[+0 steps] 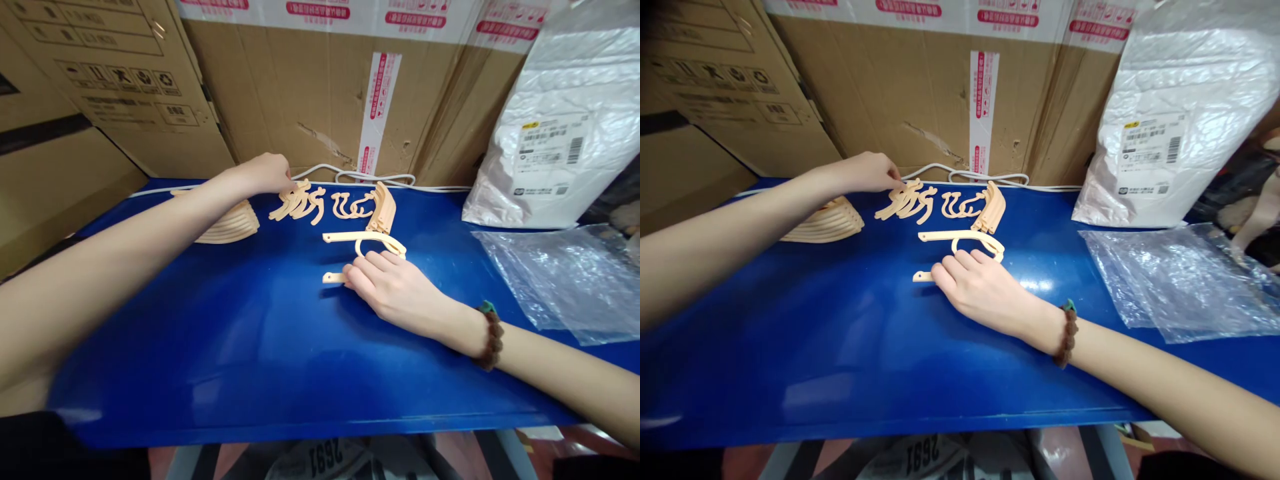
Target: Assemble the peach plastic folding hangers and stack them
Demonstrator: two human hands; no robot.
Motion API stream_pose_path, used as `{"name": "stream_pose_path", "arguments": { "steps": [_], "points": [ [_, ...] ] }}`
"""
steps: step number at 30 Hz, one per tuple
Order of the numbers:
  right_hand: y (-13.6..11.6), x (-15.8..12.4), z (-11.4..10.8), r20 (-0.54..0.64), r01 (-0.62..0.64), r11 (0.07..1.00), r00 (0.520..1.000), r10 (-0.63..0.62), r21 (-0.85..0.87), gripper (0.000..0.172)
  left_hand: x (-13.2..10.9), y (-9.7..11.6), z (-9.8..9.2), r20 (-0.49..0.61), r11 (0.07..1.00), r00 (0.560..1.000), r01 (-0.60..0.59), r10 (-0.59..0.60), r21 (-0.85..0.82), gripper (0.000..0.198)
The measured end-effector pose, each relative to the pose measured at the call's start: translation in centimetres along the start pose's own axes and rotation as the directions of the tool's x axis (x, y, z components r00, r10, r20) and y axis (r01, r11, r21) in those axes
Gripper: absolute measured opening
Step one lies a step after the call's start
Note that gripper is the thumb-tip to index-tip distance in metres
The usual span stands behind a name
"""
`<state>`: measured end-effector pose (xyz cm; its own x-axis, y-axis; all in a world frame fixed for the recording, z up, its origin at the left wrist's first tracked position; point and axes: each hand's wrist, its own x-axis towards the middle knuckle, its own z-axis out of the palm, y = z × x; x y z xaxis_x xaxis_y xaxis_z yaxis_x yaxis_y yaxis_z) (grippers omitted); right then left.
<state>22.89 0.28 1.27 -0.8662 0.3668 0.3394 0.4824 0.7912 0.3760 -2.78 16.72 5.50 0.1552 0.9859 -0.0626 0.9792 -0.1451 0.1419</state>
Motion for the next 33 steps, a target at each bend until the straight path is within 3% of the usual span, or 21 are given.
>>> {"name": "stream_pose_path", "arguments": {
  "steps": [4, 10, 16, 20, 23, 27, 29, 33],
  "points": [
    [-0.1, -0.2, -0.4, 0.04, 0.016, 1.0, 0.999, -0.016, -0.006, 0.029, 0.4, 0.2, -0.1, 0.055, 0.996, 0.997, 0.06, -0.057, -0.059, 0.033],
    [-0.1, 0.0, -0.6, 0.092, 0.132, 0.988, 0.986, -0.139, 0.078, 0.026, 0.0, 0.2, 0.2, 0.081, 0.96, 0.993, 0.101, -0.082, -0.261, 0.029],
    [0.1, 0.2, -0.3, 0.057, 0.18, 0.984, 0.982, -0.18, 0.014, 0.023, -0.1, 0.4, 0.2, 0.127, 0.954, 0.987, 0.127, -0.095, -0.271, 0.023],
    [0.2, 0.0, 0.1, 0.056, 0.137, 0.99, 0.989, -0.138, 0.014, 0.022, -0.2, 0.8, -0.3, 0.139, 0.955, 0.988, 0.1, -0.063, -0.279, 0.019],
    [0.3, -0.1, 0.2, 0.038, 0.089, 0.996, 0.995, -0.09, 0.027, 0.02, -1.2, 1.6, -1.1, 0.061, 0.934, 0.998, 0.034, -0.014, -0.354, 0.018],
    [0.5, 0.0, 0.1, 0.002, 0.01, 0.999, 1.0, -0.011, 0.042, 0.018, -4.3, 3.1, -2.6, -0.032, 0.909, 0.998, -0.068, 0.061, -0.412, 0.026],
    [0.5, -0.1, 0.1, -0.012, -0.028, 0.998, 1.0, 0.028, 0.057, 0.02, -6.3, 4.0, -2.9, -0.186, 0.889, 0.954, -0.289, 0.236, -0.356, 0.028],
    [0.6, -0.2, 0.4, -0.006, -0.067, 0.992, 0.998, 0.068, 0.108, 0.024, -10.5, 5.6, -2.0, -0.38, 0.912, 0.877, -0.377, 0.295, -0.162, 0.012]
  ]
}}
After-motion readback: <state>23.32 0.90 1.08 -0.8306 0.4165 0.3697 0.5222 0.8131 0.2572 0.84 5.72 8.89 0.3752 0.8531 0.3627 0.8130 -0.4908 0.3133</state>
